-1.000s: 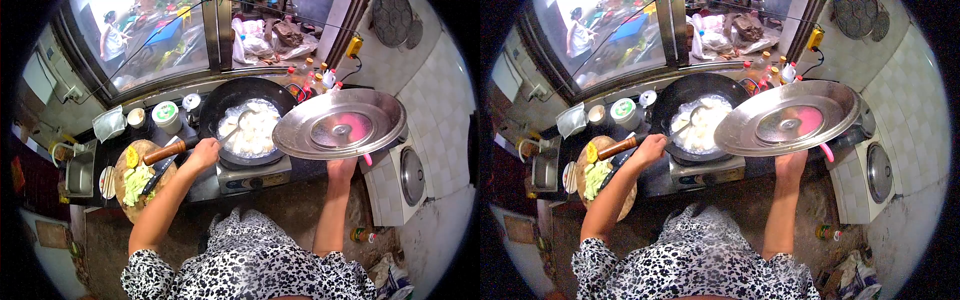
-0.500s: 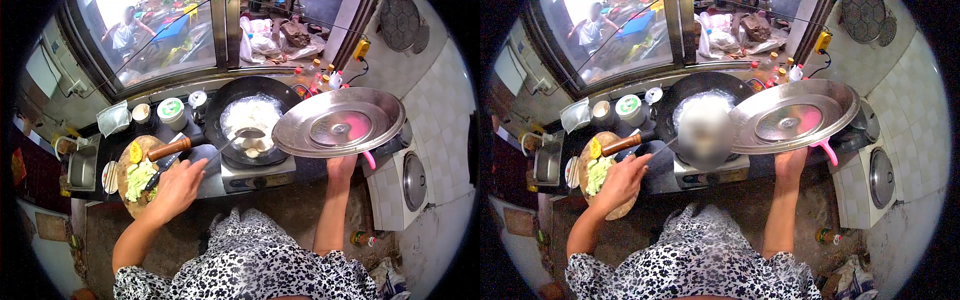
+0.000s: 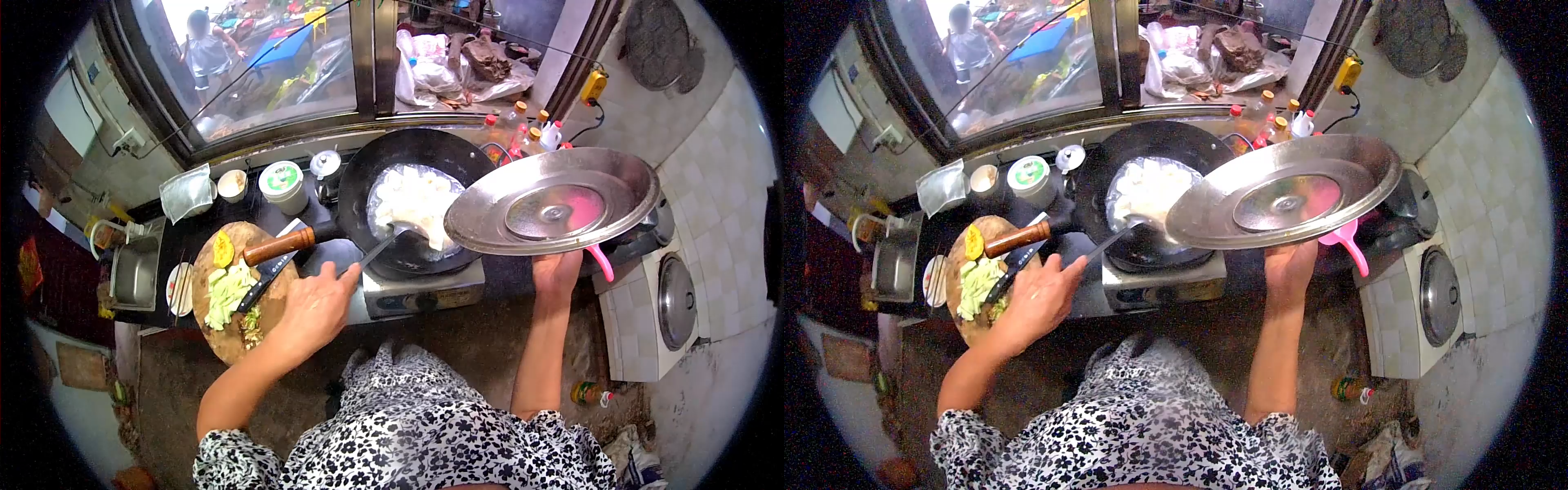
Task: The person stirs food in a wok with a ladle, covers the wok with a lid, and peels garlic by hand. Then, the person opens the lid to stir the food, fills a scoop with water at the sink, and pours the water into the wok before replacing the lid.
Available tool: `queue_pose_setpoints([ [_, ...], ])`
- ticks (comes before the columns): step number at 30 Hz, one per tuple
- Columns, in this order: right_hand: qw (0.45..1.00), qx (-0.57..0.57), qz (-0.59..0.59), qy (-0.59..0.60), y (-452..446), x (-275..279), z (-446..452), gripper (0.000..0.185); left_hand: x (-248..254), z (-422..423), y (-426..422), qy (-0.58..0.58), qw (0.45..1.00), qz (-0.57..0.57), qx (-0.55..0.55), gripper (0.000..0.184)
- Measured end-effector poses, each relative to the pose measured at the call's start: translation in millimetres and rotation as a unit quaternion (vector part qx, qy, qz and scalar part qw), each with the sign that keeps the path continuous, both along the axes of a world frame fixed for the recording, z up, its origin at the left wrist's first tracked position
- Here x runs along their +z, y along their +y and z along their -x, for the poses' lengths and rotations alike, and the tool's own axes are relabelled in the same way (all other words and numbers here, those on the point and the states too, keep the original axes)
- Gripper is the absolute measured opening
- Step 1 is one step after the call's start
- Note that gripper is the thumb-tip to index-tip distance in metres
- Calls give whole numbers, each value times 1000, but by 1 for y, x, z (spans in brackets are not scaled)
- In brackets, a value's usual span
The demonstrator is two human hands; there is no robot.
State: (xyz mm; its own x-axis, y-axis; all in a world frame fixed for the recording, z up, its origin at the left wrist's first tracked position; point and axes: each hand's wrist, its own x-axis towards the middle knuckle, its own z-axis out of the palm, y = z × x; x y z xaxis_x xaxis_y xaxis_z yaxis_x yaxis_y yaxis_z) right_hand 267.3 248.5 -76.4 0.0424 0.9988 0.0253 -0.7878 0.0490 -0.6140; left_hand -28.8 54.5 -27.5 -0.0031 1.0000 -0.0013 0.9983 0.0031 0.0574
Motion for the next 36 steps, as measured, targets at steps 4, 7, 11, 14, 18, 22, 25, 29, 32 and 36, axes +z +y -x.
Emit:
queue_pose_setpoints([
  [4, 1000, -17, -14, -20, -4, 6, 0, 40, -27, -7, 37, -26, 1000, -11, 15, 32],
  [7, 1000, -26, -5, -16, -2, 6, -7, 39, -39, -8, 62, -62, 994, -87, 18, 23],
  [11, 1000, -26, -5, -9, 0, -4, -19, 38, -53, 0, 91, -122, 983, -113, 77, 21],
  [14, 999, -34, 9, 7, -3, -1, -20, 40, -45, 5, 101, -182, 970, -92, 129, 25],
  [18, 999, -40, -1, 5, -4, -3, -21, 41, -53, 23, 112, -166, 965, -157, 129, 22],
  [22, 999, -28, 18, 10, -9, -1, -22, 41, -56, 30, 113, -117, 968, -163, 151, 20],
  [25, 999, -30, 13, 16, -9, 1, -18, 41, -53, 24, 102, -110, 975, -105, 159, 21],
  [29, 1000, -10, 3, 6, -7, -2, -17, 41, -45, 17, 81, -164, 971, -47, 164, 26],
  [32, 1000, -5, -14, -11, -7, 1, -12, 41, -37, 15, 63, -157, 977, -32, 140, 27],
  [36, 1000, 3, -17, -20, -4, -2, -10, 43, -20, 11, 38, -152, 981, -36, 114, 27],
])
